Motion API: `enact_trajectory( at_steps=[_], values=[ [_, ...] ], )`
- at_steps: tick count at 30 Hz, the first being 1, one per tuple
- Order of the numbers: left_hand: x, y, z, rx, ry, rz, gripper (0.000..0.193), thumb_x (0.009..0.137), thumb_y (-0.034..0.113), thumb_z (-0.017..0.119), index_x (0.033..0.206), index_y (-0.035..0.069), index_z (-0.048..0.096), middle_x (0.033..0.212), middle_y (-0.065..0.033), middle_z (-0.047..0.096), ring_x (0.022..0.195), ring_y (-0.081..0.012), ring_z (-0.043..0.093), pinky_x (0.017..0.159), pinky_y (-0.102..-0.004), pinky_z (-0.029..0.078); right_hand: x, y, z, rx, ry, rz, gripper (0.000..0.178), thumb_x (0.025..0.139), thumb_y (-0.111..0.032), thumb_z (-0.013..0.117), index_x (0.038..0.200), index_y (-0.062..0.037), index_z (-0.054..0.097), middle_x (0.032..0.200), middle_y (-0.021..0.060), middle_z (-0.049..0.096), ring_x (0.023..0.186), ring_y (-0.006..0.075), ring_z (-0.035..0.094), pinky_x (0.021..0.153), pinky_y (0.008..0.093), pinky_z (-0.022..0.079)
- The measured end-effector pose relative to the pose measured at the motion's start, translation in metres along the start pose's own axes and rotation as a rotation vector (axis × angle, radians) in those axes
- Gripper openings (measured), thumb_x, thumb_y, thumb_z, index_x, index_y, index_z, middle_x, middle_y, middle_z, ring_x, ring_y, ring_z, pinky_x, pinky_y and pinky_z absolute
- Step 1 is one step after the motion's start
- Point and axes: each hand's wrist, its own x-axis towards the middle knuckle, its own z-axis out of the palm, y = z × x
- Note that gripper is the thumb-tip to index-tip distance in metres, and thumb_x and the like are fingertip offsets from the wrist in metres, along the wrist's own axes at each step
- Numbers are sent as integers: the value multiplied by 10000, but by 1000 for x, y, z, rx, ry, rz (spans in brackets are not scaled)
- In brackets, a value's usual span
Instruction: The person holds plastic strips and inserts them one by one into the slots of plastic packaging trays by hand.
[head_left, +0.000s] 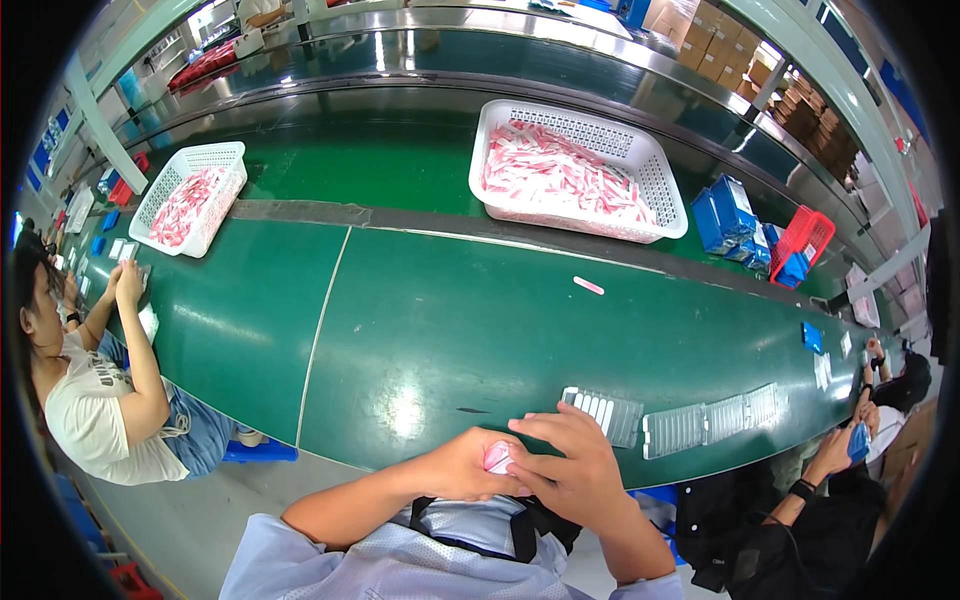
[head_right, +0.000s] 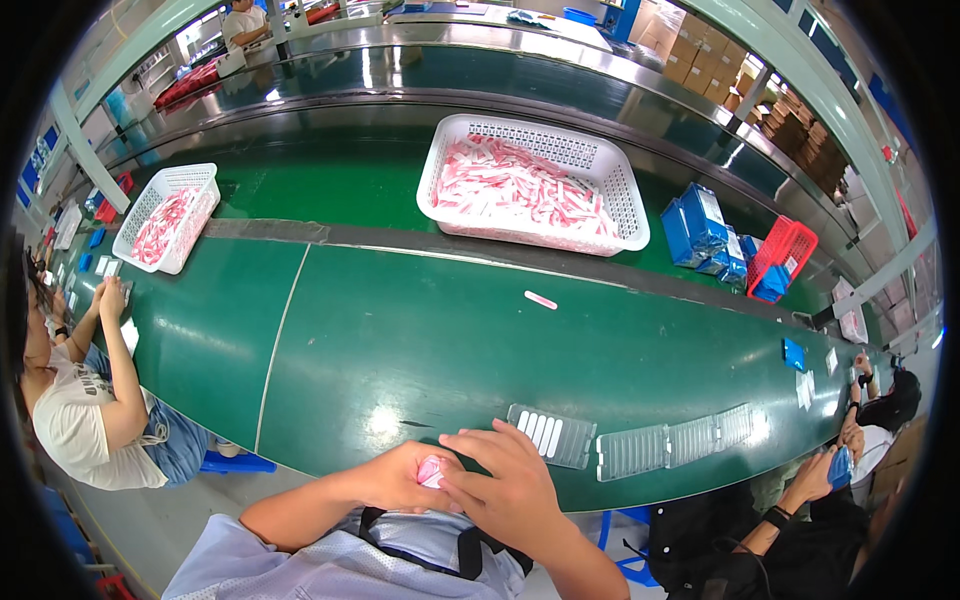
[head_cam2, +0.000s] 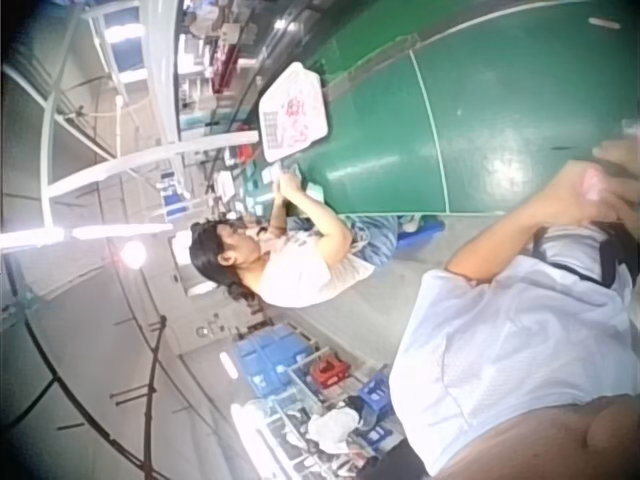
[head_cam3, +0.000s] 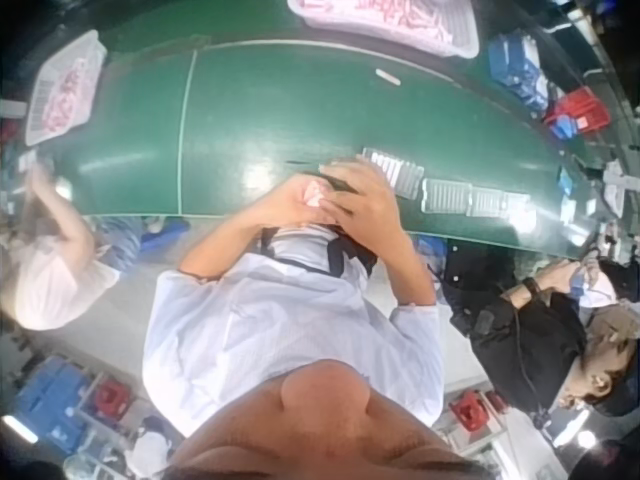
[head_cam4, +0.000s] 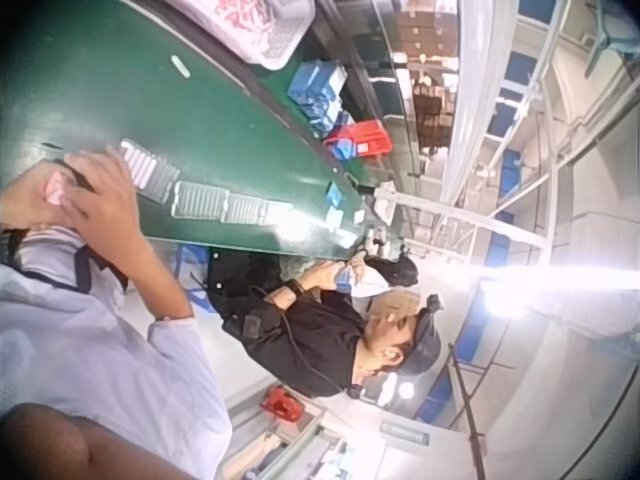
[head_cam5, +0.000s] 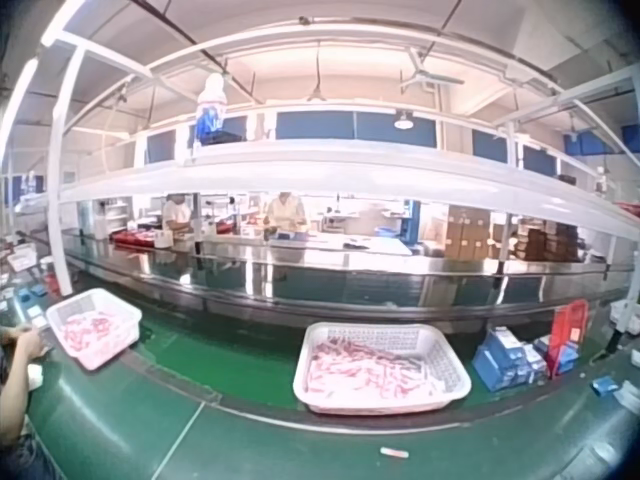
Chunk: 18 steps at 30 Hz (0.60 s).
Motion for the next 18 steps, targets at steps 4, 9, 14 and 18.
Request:
enact_trajectory(
  at_steps=[4,9,14,18],
  values=[
    [0,0,-1,3,-8,27,227,827,100,825,973,43,662,750,22,630,581,-46,553,497,-223,414,1,0,-2,39,-2,20,116,780,-153,811,878,-129,752,1170,36,701,1105,257,662,1041,508,451],
    [2,-8,-6,112,-68,125,262,833,110,828,1029,40,669,806,26,636,635,-39,565,519,-220,432,13,4,-16,373,-223,251,116,830,-105,758,928,-96,696,1075,63,675,1022,275,644,958,415,483],
    [-4,7,-7,24,-73,-67,292,850,113,815,1093,49,668,824,27,636,639,-37,557,506,-223,419,12,12,-24,455,-163,292,148,817,-50,759,941,-66,680,1021,98,670,957,262,649,865,368,505],
    [-4,-2,-11,-322,-148,-155,385,862,147,812,1185,37,632,833,6,619,593,-34,498,472,-221,360,11,11,-21,324,39,136,178,776,-7,766,925,-47,678,904,91,675,836,242,655,776,358,522]
  ],
)
